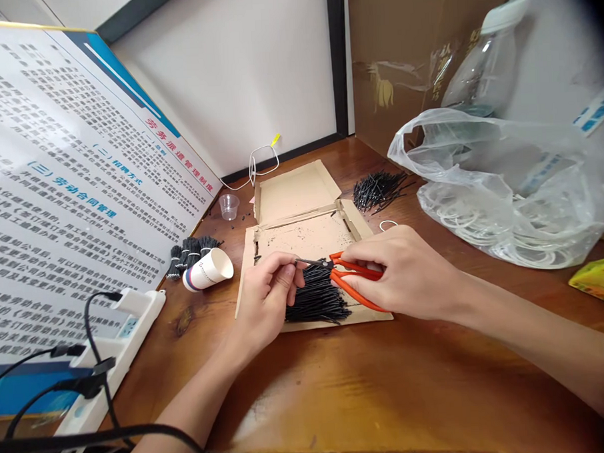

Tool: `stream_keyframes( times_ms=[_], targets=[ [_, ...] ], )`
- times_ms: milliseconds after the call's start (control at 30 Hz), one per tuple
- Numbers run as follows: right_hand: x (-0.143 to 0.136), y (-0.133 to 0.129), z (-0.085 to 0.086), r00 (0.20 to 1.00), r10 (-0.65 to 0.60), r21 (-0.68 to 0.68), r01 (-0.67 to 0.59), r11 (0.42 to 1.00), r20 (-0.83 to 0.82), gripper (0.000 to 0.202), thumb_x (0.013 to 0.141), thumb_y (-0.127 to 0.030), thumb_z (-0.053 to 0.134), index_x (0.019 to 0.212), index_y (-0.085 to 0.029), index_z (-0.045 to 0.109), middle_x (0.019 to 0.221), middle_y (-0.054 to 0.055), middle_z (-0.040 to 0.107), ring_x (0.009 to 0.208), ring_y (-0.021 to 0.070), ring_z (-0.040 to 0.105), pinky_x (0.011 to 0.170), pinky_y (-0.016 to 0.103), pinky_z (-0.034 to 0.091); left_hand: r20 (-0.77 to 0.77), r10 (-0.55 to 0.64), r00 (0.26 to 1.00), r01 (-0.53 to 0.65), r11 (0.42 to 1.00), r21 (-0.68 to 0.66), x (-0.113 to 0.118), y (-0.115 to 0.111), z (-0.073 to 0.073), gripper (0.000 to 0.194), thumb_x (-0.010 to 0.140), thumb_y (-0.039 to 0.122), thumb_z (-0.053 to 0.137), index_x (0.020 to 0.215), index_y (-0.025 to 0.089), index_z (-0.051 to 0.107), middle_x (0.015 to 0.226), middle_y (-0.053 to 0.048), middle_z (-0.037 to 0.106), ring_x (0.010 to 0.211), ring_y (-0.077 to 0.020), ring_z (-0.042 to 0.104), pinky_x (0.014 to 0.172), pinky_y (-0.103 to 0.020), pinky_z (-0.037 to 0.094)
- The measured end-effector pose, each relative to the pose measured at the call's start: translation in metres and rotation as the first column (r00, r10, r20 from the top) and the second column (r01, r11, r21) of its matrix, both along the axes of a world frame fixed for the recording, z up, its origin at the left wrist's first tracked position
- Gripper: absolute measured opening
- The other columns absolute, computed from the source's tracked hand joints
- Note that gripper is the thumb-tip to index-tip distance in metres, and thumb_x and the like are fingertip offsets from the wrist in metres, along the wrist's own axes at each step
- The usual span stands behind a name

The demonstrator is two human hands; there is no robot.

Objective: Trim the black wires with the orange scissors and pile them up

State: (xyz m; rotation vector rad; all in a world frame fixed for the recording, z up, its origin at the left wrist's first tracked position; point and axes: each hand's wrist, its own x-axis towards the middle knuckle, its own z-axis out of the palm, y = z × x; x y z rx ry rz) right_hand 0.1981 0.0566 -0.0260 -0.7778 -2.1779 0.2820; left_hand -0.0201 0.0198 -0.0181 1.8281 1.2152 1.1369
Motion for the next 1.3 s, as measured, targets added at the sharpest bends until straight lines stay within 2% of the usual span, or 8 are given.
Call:
stream_keyframes(
  times_ms=[167, 400, 600, 733, 867, 933, 1167, 1300],
  targets=[
    [0.004, 0.004, 0.003, 0.994, -0.105, -0.051, 0.103, 0.993, -0.035, 0.023, 0.081, -0.026, 0.058, 0.06, -0.018, 0.057, 0.047, -0.005, 0.043, 0.045, 0.0077, 0.031, 0.05, 0.026, 0.026, -0.229, 0.074, 0.971, -0.048, 0.992, 0.121, -0.008, 0.009, 0.001, 0.011, 0.095, 0.018, 0.055, 0.093, 0.016, 0.066, 0.073, -0.001, 0.067, 0.055, -0.0097, 0.054, 0.052, -0.023, 0.043],
    [0.01, 0.014, 0.006, 0.977, -0.2, -0.085, 0.194, 0.977, -0.069, 0.026, 0.08, -0.032, 0.061, 0.058, -0.019, 0.055, 0.047, -0.006, 0.041, 0.045, 0.008, 0.03, 0.051, 0.027, 0.027, -0.671, 0.18, 0.719, -0.017, 0.97, 0.242, -0.004, 0.07, -0.018, 0.014, 0.086, 0.006, 0.061, 0.08, 0.016, 0.068, 0.083, -0.004, 0.073, 0.079, -0.0187, 0.065, 0.077, -0.031, 0.049],
    [0.014, 0.021, 0.003, 0.972, -0.233, -0.082, 0.231, 0.97, -0.02, 0.027, 0.081, -0.033, 0.062, 0.059, -0.02, 0.055, 0.047, -0.005, 0.043, 0.045, 0.009, 0.031, 0.05, 0.028, 0.027, -0.677, 0.264, 0.687, -0.053, 0.947, 0.317, 0.008, 0.129, -0.023, 0.017, 0.088, 0.005, 0.056, 0.092, 0.013, 0.069, 0.104, -0.014, 0.071, 0.095, -0.0259, 0.065, 0.083, -0.036, 0.048],
    [0.016, 0.022, 0.005, 0.969, -0.246, -0.073, 0.245, 0.967, -0.018, 0.026, 0.08, -0.03, 0.061, 0.058, -0.02, 0.052, 0.047, -0.005, 0.043, 0.046, 0.0092, 0.032, 0.051, 0.028, 0.027, -0.663, 0.265, 0.7, -0.049, 0.944, 0.325, -0.002, 0.109, -0.015, 0.016, 0.087, 0.004, 0.056, 0.088, 0.015, 0.069, 0.099, -0.01, 0.071, 0.092, -0.0237, 0.064, 0.084, -0.036, 0.047],
    [0.016, 0.02, 0.008, 0.967, -0.254, -0.083, 0.253, 0.964, -0.002, 0.025, 0.079, -0.03, 0.06, 0.057, -0.02, 0.051, 0.048, -0.004, 0.044, 0.046, 0.0092, 0.033, 0.053, 0.028, 0.028, -0.645, -0.01, 0.764, 0.138, 0.979, 0.149, -0.015, 0.056, -0.01, 0.008, 0.088, 0.013, 0.063, 0.085, 0.016, 0.069, 0.087, -0.005, 0.068, 0.077, -0.0177, 0.062, 0.078, -0.032, 0.048],
    [0.015, 0.019, 0.008, 0.967, -0.253, -0.085, 0.254, 0.964, 0.013, 0.025, 0.079, -0.03, 0.06, 0.058, -0.02, 0.051, 0.048, -0.004, 0.045, 0.046, 0.0091, 0.033, 0.053, 0.027, 0.029, -0.64, -0.075, 0.765, 0.174, 0.98, 0.093, -0.017, 0.035, -0.011, 0.006, 0.089, 0.015, 0.064, 0.087, 0.017, 0.069, 0.088, -0.004, 0.067, 0.079, -0.0175, 0.061, 0.076, -0.031, 0.048],
    [0.012, 0.018, 0.001, 0.97, -0.24, -0.061, 0.242, 0.968, 0.044, 0.022, 0.079, -0.028, 0.062, 0.06, -0.019, 0.054, 0.048, -0.004, 0.045, 0.046, 0.0087, 0.032, 0.053, 0.027, 0.029, -0.647, 0.001, 0.762, 0.128, 0.98, 0.153, -0.01, 0.023, -0.02, 0.015, 0.086, 0.006, 0.061, 0.075, 0.017, 0.061, 0.082, -0.003, 0.062, 0.078, -0.0177, 0.058, 0.072, -0.029, 0.046],
    [0.01, 0.016, 0.002, 0.981, -0.195, -0.12, 0.196, 0.973, 0.018, 0.023, 0.079, -0.028, 0.064, 0.059, -0.019, 0.055, 0.048, -0.005, 0.046, 0.046, 0.0079, 0.032, 0.052, 0.026, 0.028, -0.523, 0.057, 0.85, 0.053, 0.98, 0.193, -0.012, 0.018, -0.014, 0.013, 0.088, 0.008, 0.058, 0.079, 0.017, 0.06, 0.075, -0.001, 0.062, 0.065, -0.0134, 0.055, 0.062, -0.025, 0.044]
  ],
)
